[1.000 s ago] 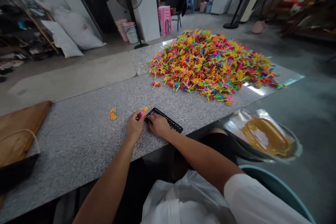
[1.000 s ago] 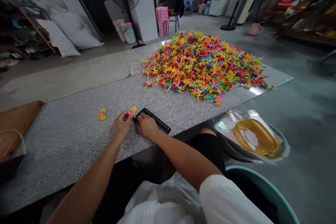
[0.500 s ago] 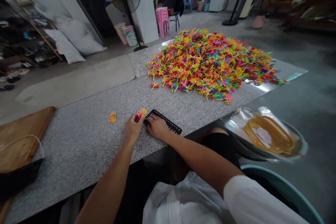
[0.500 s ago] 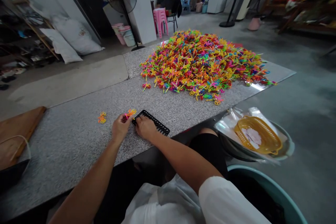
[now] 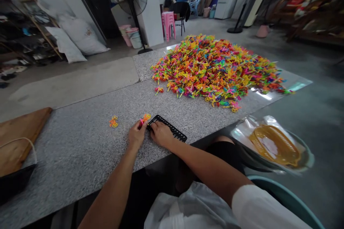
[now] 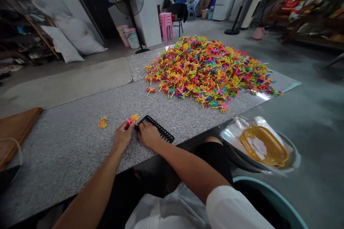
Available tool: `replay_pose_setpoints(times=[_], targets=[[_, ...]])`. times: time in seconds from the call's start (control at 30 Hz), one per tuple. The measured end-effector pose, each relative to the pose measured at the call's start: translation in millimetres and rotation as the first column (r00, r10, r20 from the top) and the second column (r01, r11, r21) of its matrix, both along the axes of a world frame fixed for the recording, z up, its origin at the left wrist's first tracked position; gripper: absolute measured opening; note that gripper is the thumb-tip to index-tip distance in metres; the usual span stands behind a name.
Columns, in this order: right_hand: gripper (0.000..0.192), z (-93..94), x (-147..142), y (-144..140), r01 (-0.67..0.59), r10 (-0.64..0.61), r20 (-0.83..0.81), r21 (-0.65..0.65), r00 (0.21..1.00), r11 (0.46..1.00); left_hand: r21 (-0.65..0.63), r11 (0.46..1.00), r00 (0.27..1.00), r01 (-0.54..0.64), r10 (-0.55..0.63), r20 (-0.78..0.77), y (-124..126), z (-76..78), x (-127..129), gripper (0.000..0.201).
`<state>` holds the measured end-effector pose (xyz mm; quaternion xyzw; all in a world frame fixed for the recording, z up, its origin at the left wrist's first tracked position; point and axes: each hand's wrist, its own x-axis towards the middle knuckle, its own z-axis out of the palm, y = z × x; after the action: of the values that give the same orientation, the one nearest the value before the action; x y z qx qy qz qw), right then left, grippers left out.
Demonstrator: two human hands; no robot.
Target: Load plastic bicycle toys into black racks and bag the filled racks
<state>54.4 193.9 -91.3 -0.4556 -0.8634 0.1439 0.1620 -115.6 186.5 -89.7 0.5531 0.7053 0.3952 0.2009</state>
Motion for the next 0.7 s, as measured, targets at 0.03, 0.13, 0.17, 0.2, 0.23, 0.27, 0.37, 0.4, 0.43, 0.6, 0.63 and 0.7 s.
replay_pose_setpoints(times=[0.03, 0.13, 0.17, 0.2, 0.23, 0.27, 0.37, 0.4, 0.43, 0.6, 0.63, 0.7], targets=[[0.025, -0.3, -0.1, -0.3, -0.002, 0.002, -0.002, 0.001, 1.000, 1.000, -0.005, 1.000, 1.000, -0.011, 0.011, -0.002, 0.4, -0.3, 0.4, 0.046], [0.024, -0.7, -0.2, -0.9, -0.006, 0.006, -0.003, -0.004, 1.000, 1.000, -0.006, 1.000, 1.000, -0.016, 0.016, 0.014, 1.8, -1.2, 1.2, 0.046], [0.024, -0.7, -0.1, -0.8, -0.008, 0.008, -0.004, -0.005, 1.000, 1.000, -0.004, 1.000, 1.000, -0.007, 0.008, 0.021, 2.1, -1.4, 1.0, 0.047], [0.024, -0.5, 0.1, -0.6, -0.009, 0.009, -0.006, -0.003, 1.000, 1.000, -0.002, 1.000, 1.000, 0.001, -0.001, 0.025, 2.4, -1.5, 0.3, 0.047], [0.024, -0.3, 0.3, 0.0, -0.011, 0.011, -0.006, 0.000, 1.000, 1.000, -0.002, 1.000, 1.000, 0.011, -0.011, 0.020, 2.6, -1.6, -0.8, 0.048], [0.025, -0.1, 0.5, 1.0, -0.017, 0.017, -0.005, 0.003, 1.000, 1.000, -0.007, 1.000, 1.000, 0.019, -0.019, 0.006, 2.7, -1.9, -2.6, 0.048], [0.027, -0.4, 0.9, 5.4, -0.094, 0.093, 0.012, 0.017, 0.996, 0.995, -0.057, 0.998, 0.998, 0.031, -0.034, -0.055, 2.6, -3.9, -11.2, 0.044], [0.029, -1.1, 0.6, 6.7, -0.137, 0.136, 0.019, 0.024, 0.990, 0.990, -0.080, 0.997, 0.997, 0.022, -0.028, -0.078, 2.4, -4.7, -14.7, 0.043], [0.030, -2.2, -0.1, 7.5, -0.178, 0.177, 0.023, 0.033, 0.984, 0.983, -0.103, 0.995, 0.995, 0.015, -0.025, -0.100, 1.9, -5.5, -18.4, 0.043], [0.024, -8.1, -5.1, 11.1, -0.237, 0.238, -0.044, 0.034, 0.970, 0.971, -0.133, 0.991, 0.983, 0.006, -0.031, -0.181, -4.9, -9.7, -31.5, 0.039], [0.020, -7.7, -3.8, 15.9, -0.238, 0.238, -0.076, 0.009, 0.968, 0.971, -0.126, 0.992, 0.982, 0.006, -0.030, -0.185, -6.7, -11.3, -32.9, 0.036], [0.017, -3.4, 5.2, 35.3, -0.166, 0.156, -0.136, -0.070, 0.978, 0.984, -0.109, 0.994, 0.987, 0.024, -0.041, -0.156, -10.2, -15.5, -35.0, 0.031]])
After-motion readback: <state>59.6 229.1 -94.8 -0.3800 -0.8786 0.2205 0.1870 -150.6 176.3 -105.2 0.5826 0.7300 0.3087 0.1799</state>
